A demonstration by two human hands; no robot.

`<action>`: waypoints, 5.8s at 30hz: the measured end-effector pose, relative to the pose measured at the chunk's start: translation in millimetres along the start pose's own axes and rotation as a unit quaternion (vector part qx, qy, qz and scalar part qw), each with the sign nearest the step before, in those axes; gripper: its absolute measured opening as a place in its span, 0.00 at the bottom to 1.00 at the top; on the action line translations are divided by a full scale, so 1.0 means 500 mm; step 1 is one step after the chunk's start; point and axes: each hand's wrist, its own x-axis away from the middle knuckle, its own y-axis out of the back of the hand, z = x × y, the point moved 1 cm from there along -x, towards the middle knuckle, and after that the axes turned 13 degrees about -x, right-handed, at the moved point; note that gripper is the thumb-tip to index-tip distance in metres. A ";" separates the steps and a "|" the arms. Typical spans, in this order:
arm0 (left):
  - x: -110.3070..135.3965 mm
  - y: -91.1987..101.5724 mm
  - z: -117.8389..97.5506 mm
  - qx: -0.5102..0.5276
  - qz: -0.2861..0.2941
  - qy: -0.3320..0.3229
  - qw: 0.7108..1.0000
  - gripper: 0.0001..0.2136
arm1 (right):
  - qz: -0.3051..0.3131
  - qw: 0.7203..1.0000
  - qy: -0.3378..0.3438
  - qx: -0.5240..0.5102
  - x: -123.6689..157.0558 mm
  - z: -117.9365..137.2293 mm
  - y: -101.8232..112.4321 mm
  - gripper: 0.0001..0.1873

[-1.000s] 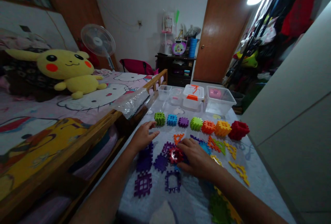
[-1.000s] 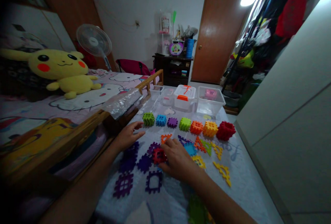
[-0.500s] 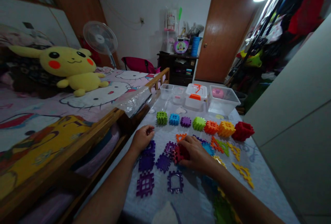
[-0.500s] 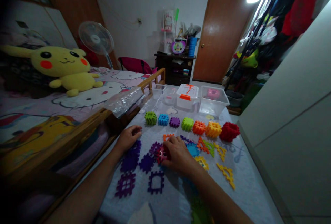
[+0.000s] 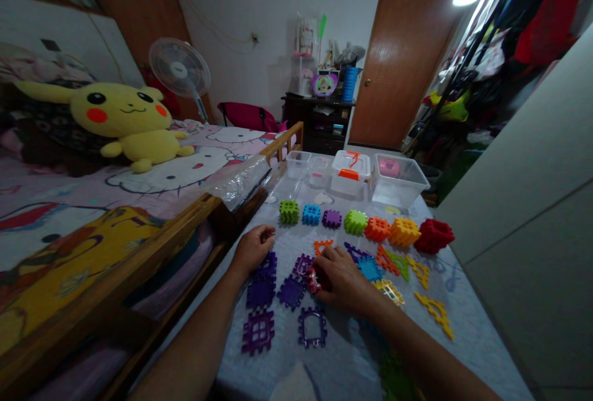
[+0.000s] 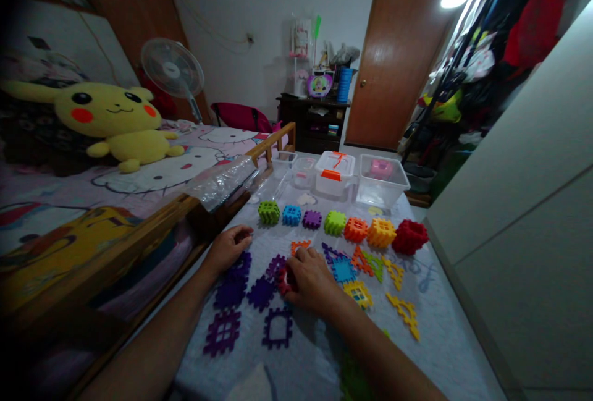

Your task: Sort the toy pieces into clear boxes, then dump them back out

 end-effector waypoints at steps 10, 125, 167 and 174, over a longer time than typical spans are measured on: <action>-0.013 -0.018 0.028 0.013 0.015 0.010 1.000 0.22 | -0.174 0.985 -0.004 -0.011 0.065 -0.068 0.144 0.21; -0.003 -0.007 0.016 -0.033 0.034 -0.009 0.999 0.21 | -0.337 0.935 -0.088 -0.062 0.192 -0.230 0.090 0.08; -0.001 -0.068 -0.239 -0.025 0.094 -0.230 0.968 0.06 | -0.291 0.950 -0.108 0.039 0.192 -0.255 0.079 0.15; 0.025 -0.063 -0.224 -0.038 0.158 -0.297 0.941 0.15 | -0.257 0.964 -0.066 -0.025 0.200 -0.232 0.092 0.05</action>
